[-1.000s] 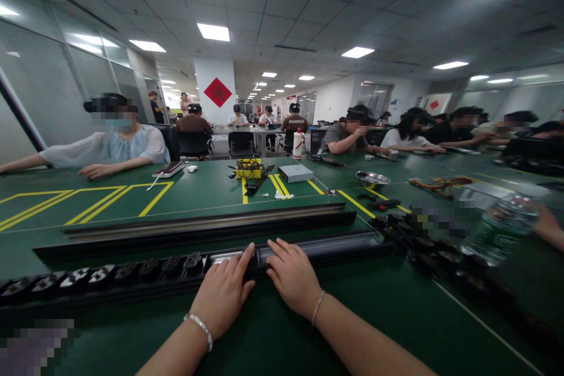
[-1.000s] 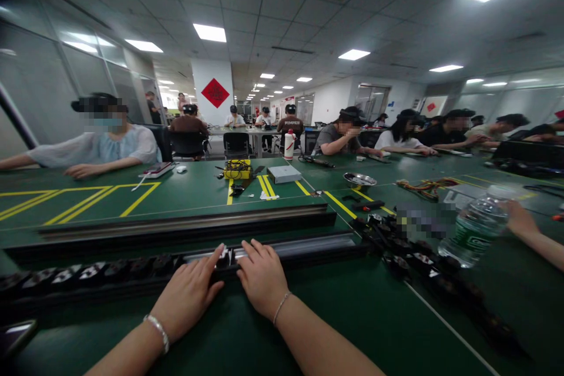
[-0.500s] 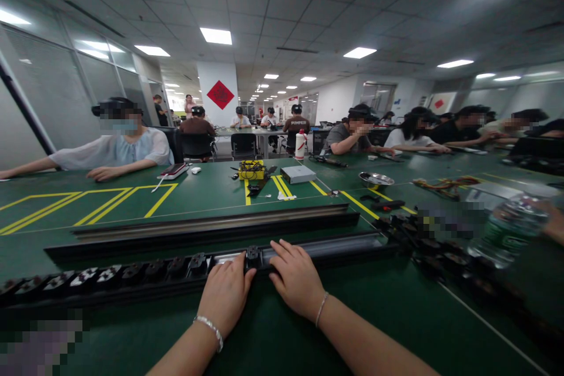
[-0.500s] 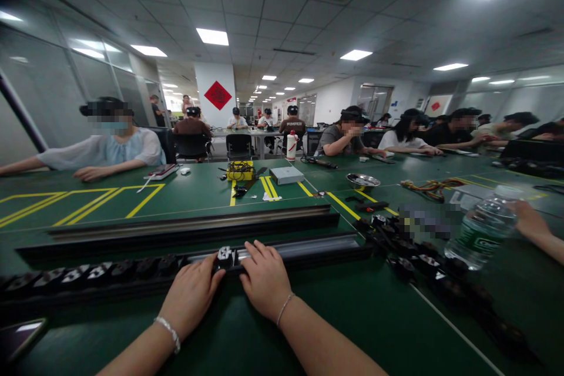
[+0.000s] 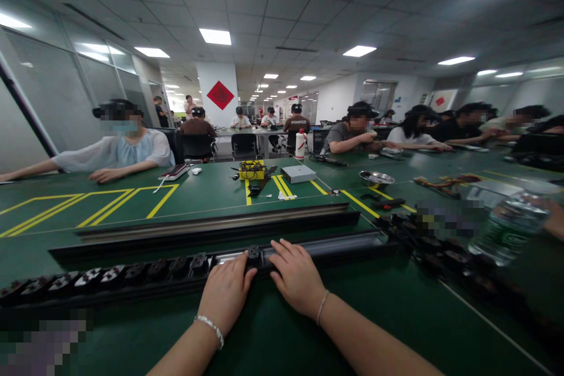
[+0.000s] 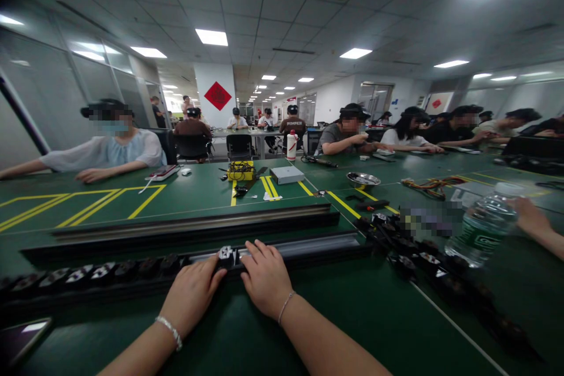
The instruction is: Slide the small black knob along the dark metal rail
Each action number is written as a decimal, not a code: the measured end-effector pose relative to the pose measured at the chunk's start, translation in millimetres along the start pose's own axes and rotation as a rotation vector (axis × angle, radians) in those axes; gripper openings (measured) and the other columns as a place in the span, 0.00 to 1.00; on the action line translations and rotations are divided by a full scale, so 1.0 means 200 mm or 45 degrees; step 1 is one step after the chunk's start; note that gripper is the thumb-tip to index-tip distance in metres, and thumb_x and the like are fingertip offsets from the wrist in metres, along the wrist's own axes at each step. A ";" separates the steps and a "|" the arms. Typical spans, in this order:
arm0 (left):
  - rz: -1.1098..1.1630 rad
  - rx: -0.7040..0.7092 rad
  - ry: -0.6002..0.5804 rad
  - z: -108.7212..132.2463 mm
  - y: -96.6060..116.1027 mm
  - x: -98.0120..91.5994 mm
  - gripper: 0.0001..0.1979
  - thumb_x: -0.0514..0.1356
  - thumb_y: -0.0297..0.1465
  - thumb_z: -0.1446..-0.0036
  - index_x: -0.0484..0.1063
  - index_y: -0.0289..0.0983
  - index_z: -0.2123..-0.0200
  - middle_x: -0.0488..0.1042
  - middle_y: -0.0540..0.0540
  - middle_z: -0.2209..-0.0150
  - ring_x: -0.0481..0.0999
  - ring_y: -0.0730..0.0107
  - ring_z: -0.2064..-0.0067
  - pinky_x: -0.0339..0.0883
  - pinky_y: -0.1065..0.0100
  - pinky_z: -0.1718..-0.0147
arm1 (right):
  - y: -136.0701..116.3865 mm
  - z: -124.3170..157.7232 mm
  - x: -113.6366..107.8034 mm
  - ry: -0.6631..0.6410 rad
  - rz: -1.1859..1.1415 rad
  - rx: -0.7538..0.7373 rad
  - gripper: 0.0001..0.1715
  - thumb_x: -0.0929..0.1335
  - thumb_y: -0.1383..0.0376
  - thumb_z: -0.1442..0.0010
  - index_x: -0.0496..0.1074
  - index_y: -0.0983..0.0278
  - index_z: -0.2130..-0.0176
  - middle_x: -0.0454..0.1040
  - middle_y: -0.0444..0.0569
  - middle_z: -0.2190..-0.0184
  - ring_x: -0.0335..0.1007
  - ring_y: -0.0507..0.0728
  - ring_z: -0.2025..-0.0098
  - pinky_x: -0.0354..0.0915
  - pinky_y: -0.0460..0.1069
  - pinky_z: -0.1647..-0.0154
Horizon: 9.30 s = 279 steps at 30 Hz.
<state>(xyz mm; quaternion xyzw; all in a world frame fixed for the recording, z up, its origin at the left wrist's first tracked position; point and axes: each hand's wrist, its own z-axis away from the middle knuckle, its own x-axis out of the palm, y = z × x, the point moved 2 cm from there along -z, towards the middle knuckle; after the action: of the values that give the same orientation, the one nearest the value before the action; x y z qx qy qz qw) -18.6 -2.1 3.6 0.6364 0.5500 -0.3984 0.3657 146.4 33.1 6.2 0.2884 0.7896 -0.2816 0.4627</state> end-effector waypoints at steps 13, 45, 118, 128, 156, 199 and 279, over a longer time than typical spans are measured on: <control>-0.005 -0.008 -0.033 -0.01 0.00 0.00 0.19 0.45 0.37 0.41 0.64 0.35 0.51 0.76 0.41 0.61 0.74 0.64 0.60 0.65 0.62 0.62 | -0.01 0.00 -0.01 -0.040 0.026 0.022 0.18 0.61 0.58 0.41 0.65 0.56 0.51 0.56 0.45 0.41 0.46 0.58 0.40 0.43 0.55 0.44; -0.069 -0.027 -0.059 0.00 0.04 -0.01 0.16 0.43 0.35 0.40 0.66 0.37 0.59 0.73 0.44 0.66 0.69 0.63 0.62 0.57 0.62 0.63 | -0.01 0.00 0.00 -0.052 0.048 0.024 0.17 0.61 0.57 0.42 0.65 0.55 0.52 0.55 0.45 0.41 0.46 0.59 0.40 0.43 0.56 0.44; -0.074 0.006 -0.075 -0.01 0.03 -0.01 0.17 0.43 0.36 0.40 0.66 0.40 0.55 0.74 0.45 0.64 0.70 0.64 0.61 0.57 0.62 0.64 | -0.01 0.00 -0.01 0.000 0.027 -0.010 0.16 0.62 0.60 0.42 0.66 0.61 0.55 0.58 0.47 0.43 0.48 0.59 0.41 0.45 0.55 0.45; -0.042 -0.001 -0.058 0.00 0.03 -0.01 0.17 0.42 0.36 0.40 0.65 0.40 0.55 0.73 0.45 0.63 0.70 0.64 0.61 0.57 0.62 0.64 | -0.01 0.00 0.00 0.019 0.028 -0.014 0.17 0.63 0.59 0.43 0.66 0.61 0.54 0.59 0.48 0.43 0.49 0.59 0.41 0.46 0.55 0.45; -0.040 0.025 -0.042 0.00 0.03 0.00 0.18 0.43 0.37 0.40 0.62 0.43 0.50 0.73 0.46 0.61 0.69 0.66 0.60 0.56 0.63 0.64 | -0.01 0.01 0.00 0.031 -0.033 0.037 0.29 0.61 0.59 0.43 0.55 0.63 0.43 0.60 0.49 0.43 0.49 0.58 0.41 0.45 0.54 0.44; -0.018 0.020 -0.108 0.00 0.02 -0.01 0.19 0.43 0.36 0.40 0.61 0.47 0.48 0.73 0.47 0.61 0.69 0.66 0.60 0.57 0.64 0.64 | -0.01 0.00 -0.01 0.021 -0.053 0.081 0.25 0.58 0.62 0.40 0.57 0.62 0.43 0.66 0.49 0.48 0.50 0.58 0.41 0.45 0.55 0.43; 0.375 -0.205 -0.034 -0.01 0.06 -0.04 0.16 0.52 0.32 0.48 0.69 0.50 0.56 0.75 0.54 0.56 0.69 0.67 0.54 0.46 0.54 0.47 | -0.02 -0.05 -0.01 0.131 -0.237 0.346 0.18 0.59 0.63 0.41 0.66 0.56 0.51 0.71 0.44 0.53 0.58 0.54 0.46 0.48 0.52 0.46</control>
<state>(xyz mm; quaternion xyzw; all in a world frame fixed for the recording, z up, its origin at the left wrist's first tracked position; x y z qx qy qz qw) -7.3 -5.1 11.6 0.6734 0.4760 -0.3035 0.4774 139.3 37.0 13.5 0.2879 0.7903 -0.4123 0.3502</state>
